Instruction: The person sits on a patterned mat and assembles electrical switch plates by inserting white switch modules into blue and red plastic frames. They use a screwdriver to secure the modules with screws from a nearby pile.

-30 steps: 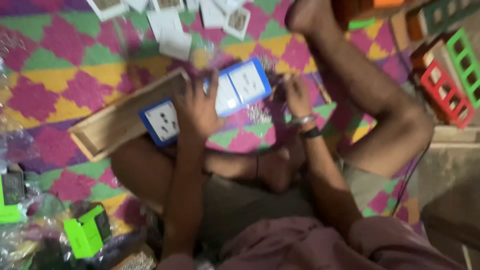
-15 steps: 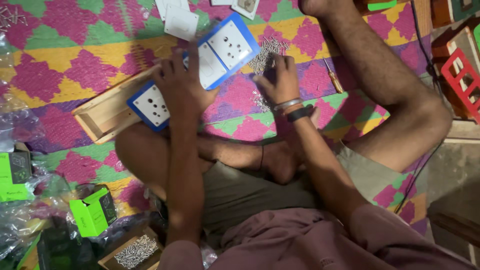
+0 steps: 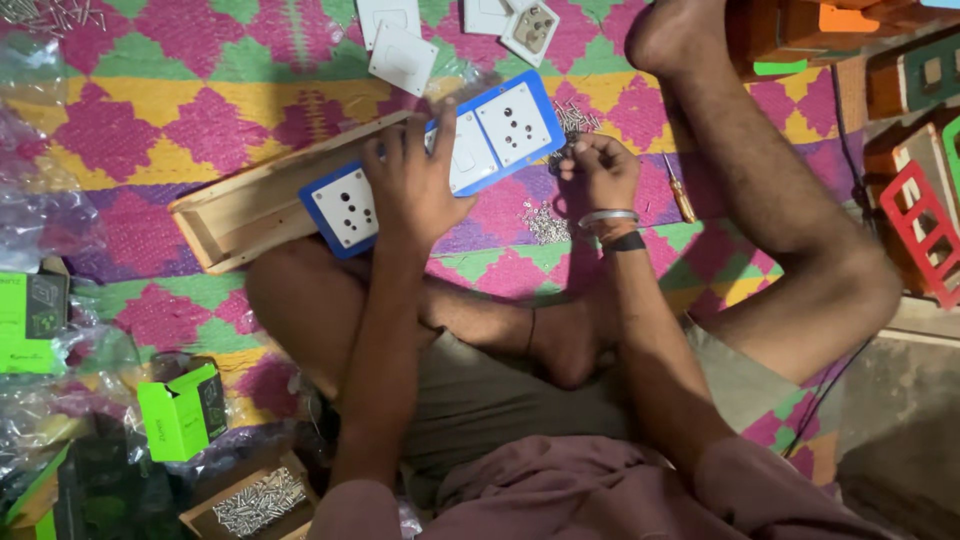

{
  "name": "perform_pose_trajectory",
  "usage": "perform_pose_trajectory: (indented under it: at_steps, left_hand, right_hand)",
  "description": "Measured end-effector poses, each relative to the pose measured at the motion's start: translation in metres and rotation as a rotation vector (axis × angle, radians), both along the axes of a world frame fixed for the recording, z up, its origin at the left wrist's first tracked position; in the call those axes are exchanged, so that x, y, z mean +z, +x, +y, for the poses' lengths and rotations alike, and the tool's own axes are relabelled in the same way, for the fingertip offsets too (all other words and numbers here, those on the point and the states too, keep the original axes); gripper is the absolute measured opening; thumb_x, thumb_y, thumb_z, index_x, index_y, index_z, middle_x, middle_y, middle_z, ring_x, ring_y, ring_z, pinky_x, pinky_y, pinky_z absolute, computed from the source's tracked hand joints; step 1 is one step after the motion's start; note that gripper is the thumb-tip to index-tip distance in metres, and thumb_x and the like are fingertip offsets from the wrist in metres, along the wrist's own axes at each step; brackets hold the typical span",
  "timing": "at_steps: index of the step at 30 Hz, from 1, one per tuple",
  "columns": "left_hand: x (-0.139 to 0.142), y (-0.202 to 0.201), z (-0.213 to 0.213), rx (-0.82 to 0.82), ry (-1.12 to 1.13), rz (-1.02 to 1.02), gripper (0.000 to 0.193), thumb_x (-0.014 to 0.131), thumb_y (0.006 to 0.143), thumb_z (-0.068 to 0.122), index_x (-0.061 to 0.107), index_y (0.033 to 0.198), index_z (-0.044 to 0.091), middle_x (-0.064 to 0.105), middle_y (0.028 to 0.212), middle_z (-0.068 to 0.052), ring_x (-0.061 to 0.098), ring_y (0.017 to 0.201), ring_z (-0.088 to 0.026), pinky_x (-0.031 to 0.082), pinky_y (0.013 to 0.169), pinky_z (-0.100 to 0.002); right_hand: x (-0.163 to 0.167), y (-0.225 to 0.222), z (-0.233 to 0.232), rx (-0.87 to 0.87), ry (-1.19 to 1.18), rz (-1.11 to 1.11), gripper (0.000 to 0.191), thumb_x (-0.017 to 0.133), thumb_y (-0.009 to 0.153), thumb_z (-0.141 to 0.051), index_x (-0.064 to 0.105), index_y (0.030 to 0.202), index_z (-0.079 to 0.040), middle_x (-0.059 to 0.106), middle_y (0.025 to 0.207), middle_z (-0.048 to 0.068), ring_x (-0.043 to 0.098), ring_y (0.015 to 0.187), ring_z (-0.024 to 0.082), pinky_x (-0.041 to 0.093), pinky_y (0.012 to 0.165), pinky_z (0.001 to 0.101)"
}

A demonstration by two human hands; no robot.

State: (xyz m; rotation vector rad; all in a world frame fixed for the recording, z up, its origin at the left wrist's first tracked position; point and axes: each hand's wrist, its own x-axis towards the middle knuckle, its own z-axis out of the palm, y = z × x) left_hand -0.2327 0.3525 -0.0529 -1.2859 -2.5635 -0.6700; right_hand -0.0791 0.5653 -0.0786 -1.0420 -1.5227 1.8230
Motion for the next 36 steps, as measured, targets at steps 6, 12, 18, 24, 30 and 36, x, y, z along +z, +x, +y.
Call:
perform_pose_trajectory:
  at_steps: [6, 12, 18, 24, 30, 36]
  left_hand:
    - [0.000, 0.003, 0.003, -0.029, -0.026, -0.048, 0.110, 0.092, 0.058, 0.046, 0.046, 0.153, 0.016, 0.056, 0.129, -0.014, 0.053, 0.113, -0.035, 0.039, 0.098, -0.059]
    - [0.003, 0.002, 0.004, -0.031, -0.081, -0.074, 0.110, 0.091, 0.057, 0.047, 0.046, 0.153, 0.015, 0.056, 0.129, -0.014, 0.054, 0.113, -0.034, 0.039, 0.097, -0.058]
    - [0.004, 0.002, 0.003, -0.035, -0.085, -0.095, 0.107, 0.091, 0.059, 0.046, 0.047, 0.152, 0.015, 0.057, 0.129, -0.014, 0.054, 0.112, -0.034, 0.039, 0.096, -0.057]
    - [0.006, 0.002, 0.004, -0.037, -0.083, -0.098, 0.106, 0.091, 0.060, 0.046, 0.048, 0.151, 0.014, 0.057, 0.128, -0.014, 0.054, 0.111, -0.035, 0.039, 0.096, -0.056]
    - [0.008, 0.003, 0.003, -0.038, -0.104, -0.117, 0.109, 0.092, 0.056, 0.046, 0.048, 0.151, 0.015, 0.058, 0.127, -0.014, 0.054, 0.111, -0.034, 0.039, 0.096, -0.057]
    - [0.004, 0.004, 0.003, -0.043, -0.077, -0.088, 0.109, 0.093, 0.056, 0.045, 0.048, 0.150, 0.014, 0.057, 0.130, -0.014, 0.054, 0.111, -0.034, 0.039, 0.096, -0.057]
  right_hand:
    - [-0.002, 0.019, 0.010, -0.034, -0.843, 0.457, 0.012, 0.056, 0.098, -0.011, 0.063, 0.094, -0.004, 0.063, 0.084, 0.009, 0.063, 0.074, 0.021, 0.053, 0.069, 0.0332]
    - [-0.009, 0.022, 0.016, 0.100, -0.925, 0.560, 0.019, 0.052, 0.100, -0.018, 0.064, 0.094, -0.005, 0.058, 0.078, 0.007, 0.053, 0.067, 0.020, 0.044, 0.063, 0.0324]
    - [-0.008, 0.022, 0.017, 0.024, -0.834, 0.399, 0.020, 0.055, 0.103, -0.022, 0.064, 0.092, -0.007, 0.065, 0.083, 0.009, 0.061, 0.071, 0.020, 0.050, 0.067, 0.0321]
    - [-0.017, 0.035, 0.019, 0.087, -0.742, 0.546, 0.013, 0.057, 0.107, -0.016, 0.062, 0.100, -0.007, 0.070, 0.088, 0.009, 0.066, 0.077, 0.020, 0.055, 0.071, 0.0322]
    - [-0.018, 0.030, 0.023, 0.021, -0.756, 0.349, 0.020, 0.053, 0.107, -0.021, 0.060, 0.111, -0.003, 0.074, 0.100, 0.019, 0.074, 0.091, 0.029, 0.063, 0.081, 0.0372]
    - [0.006, 0.038, 0.014, 0.094, -0.672, 0.200, 0.030, 0.048, 0.104, -0.010, 0.056, 0.128, 0.006, 0.072, 0.118, 0.023, 0.075, 0.106, 0.030, 0.064, 0.091, 0.0389]
